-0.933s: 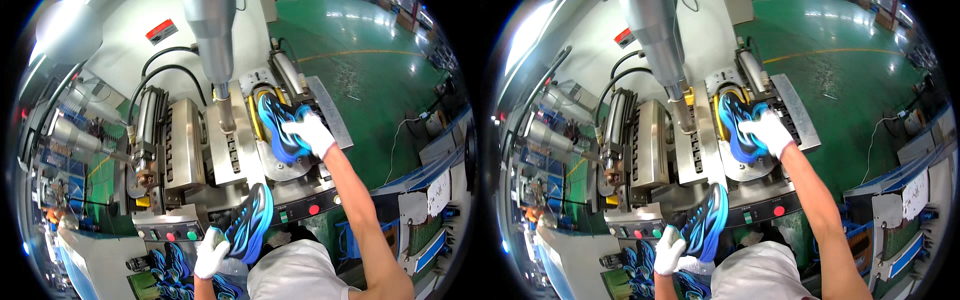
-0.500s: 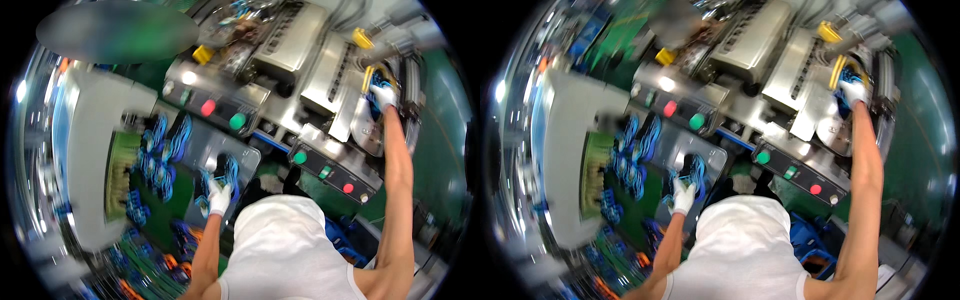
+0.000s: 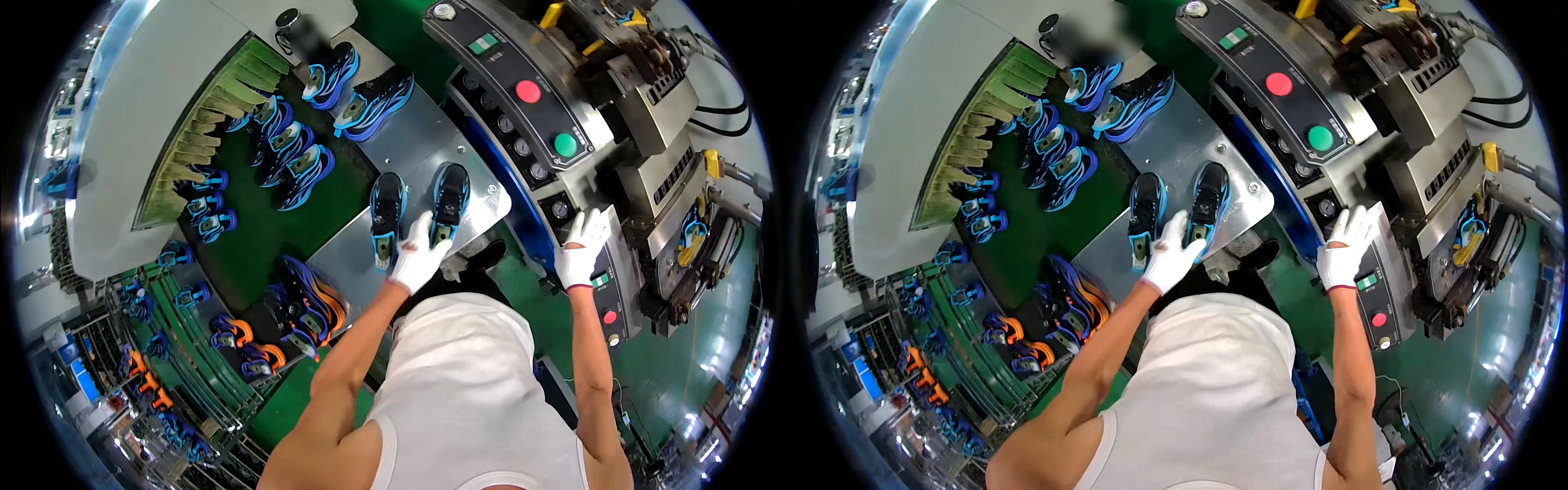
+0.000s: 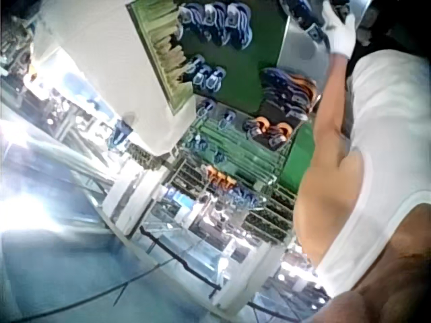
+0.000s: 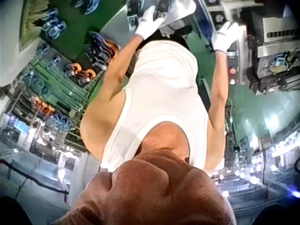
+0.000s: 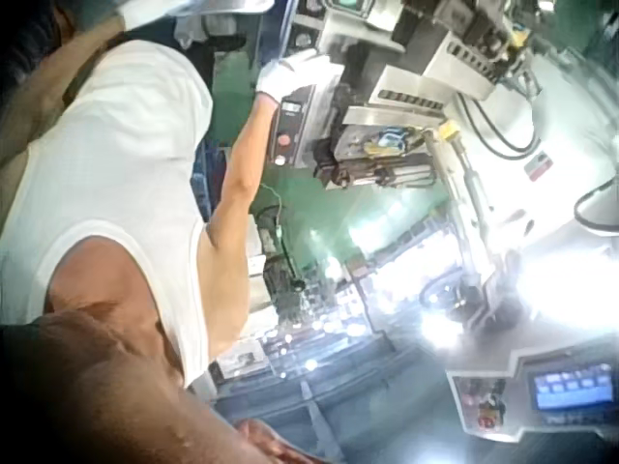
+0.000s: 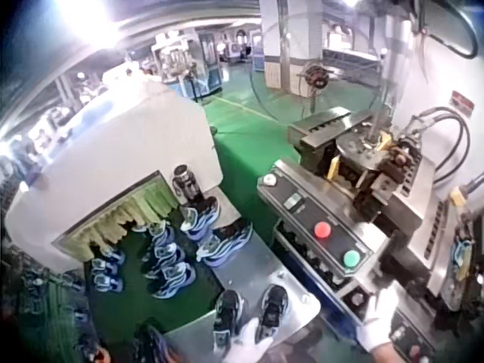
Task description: The person picks up shoes from a conveyor belt, places them into a lasting or shaping machine, operates the machine using control buttons, and then moves the shoes back to the conveyor or a collection area.
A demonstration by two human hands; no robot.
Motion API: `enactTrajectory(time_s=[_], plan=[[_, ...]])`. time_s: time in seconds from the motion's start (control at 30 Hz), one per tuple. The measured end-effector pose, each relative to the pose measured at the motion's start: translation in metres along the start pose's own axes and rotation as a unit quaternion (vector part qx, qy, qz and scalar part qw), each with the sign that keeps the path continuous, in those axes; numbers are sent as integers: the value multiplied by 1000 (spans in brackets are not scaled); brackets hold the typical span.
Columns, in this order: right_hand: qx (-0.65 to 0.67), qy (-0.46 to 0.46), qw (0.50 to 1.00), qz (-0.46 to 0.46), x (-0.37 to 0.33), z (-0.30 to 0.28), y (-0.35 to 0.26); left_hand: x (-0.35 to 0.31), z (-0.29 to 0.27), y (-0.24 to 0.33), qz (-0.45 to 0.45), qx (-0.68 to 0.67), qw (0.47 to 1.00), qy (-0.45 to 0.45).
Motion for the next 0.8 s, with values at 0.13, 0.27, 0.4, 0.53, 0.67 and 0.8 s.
enactTrajectory(time_s=[0.13, 0.27, 0.4, 0.53, 0.67, 0.8], plan=[[149, 10, 989, 3, 5, -23, -31, -51, -101, 16, 66, 21, 985, 159], [554, -215, 802, 63, 4, -30, -180, -42, -101, -45, -101, 54, 979, 171], [593, -90, 762, 244, -15, 32, -279, -8, -63, -87, -115, 13, 984, 136], [513, -61, 838, 173, 1, 77, -278, 21, -74, -87, -184, 16, 982, 34], [647, -228, 651, 327, -6, 45, -248, 62, -101, -58, -255, 33, 963, -76], [719, -155, 528, 423, -52, 25, -199, 78, -73, -11, -185, -77, 961, -190]])
Point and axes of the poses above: each hand's wrist, its own x-axis towards the middle knuckle, its own z-axis out of the palm, y = z × x, the point moved 7 cm from there along x, towards the middle knuckle, and after that the axes turned 1 degree about y, right-handed, at the moved point
